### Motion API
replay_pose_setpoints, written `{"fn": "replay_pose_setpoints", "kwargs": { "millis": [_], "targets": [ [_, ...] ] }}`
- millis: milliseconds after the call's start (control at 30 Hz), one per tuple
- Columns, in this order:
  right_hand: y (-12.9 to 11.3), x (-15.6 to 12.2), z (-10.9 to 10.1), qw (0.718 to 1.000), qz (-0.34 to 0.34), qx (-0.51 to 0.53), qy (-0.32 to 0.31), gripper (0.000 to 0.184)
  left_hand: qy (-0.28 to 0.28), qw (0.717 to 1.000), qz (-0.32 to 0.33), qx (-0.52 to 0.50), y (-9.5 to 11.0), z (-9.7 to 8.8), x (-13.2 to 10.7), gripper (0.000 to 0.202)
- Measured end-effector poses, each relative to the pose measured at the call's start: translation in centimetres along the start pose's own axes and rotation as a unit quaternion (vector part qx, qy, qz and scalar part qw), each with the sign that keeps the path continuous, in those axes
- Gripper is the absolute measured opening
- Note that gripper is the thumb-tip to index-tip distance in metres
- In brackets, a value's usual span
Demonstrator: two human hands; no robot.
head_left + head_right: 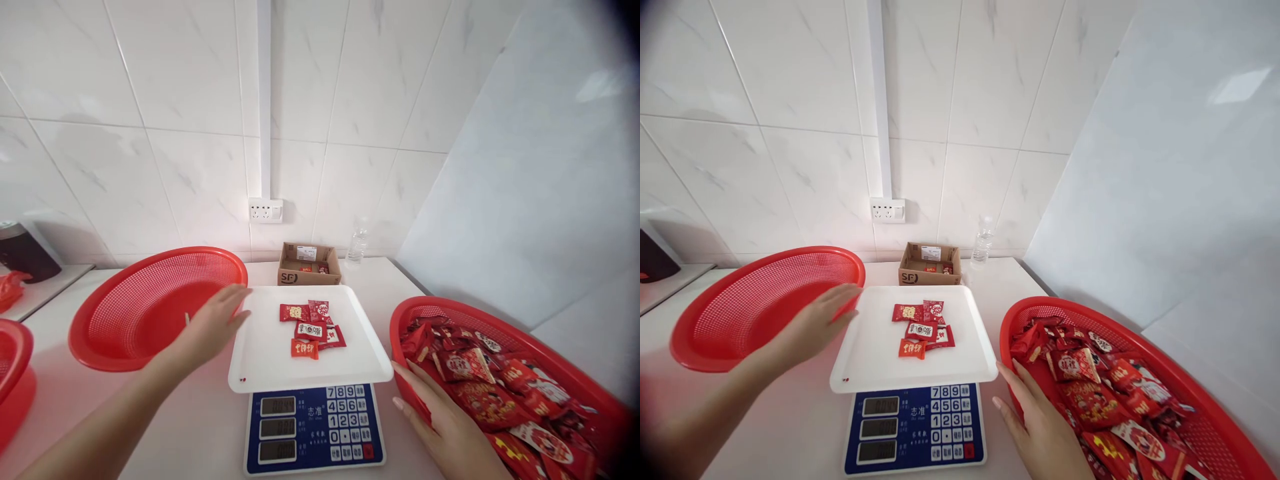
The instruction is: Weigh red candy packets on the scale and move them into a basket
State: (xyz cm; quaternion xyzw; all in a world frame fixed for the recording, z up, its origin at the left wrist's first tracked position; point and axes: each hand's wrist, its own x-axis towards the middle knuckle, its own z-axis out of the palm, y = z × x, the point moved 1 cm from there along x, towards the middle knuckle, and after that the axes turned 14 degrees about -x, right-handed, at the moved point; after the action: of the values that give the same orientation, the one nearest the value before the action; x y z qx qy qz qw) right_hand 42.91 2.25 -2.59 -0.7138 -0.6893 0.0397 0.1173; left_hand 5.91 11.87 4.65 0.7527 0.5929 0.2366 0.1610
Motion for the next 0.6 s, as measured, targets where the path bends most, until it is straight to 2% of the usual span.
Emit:
{"fn": "replay_pose_setpoints", "kwargs": {
  "millis": [133,233,300,400,467,600],
  "targets": [
    [0.1,0.1,0.0,1.000,-0.005,-0.004,-0.001,0.054,-0.104,0.991,0.084,-0.008,3.6,4.4,2.3,0.034],
    [0.2,0.0,0.1,1.000,-0.008,-0.007,-0.002,0.055,-0.141,0.983,0.120,0.000,4.6,6.6,4.3,0.028],
    [0.2,0.0,0.1,1.000,-0.011,-0.006,-0.005,0.056,-0.148,0.981,0.125,0.014,4.9,7.4,5.4,0.030],
    [0.2,-0.1,0.0,1.000,-0.010,-0.003,-0.007,0.056,-0.147,0.982,0.111,0.037,5.1,7.6,6.1,0.030],
    [0.1,-0.1,0.0,1.000,-0.008,0.000,-0.008,0.056,-0.137,0.984,0.098,0.048,5.2,7.1,5.9,0.030],
    [0.1,0.0,-0.1,1.000,0.000,0.004,-0.006,0.054,-0.085,0.992,0.071,0.063,4.3,4.4,4.5,0.037]
  ]
}}
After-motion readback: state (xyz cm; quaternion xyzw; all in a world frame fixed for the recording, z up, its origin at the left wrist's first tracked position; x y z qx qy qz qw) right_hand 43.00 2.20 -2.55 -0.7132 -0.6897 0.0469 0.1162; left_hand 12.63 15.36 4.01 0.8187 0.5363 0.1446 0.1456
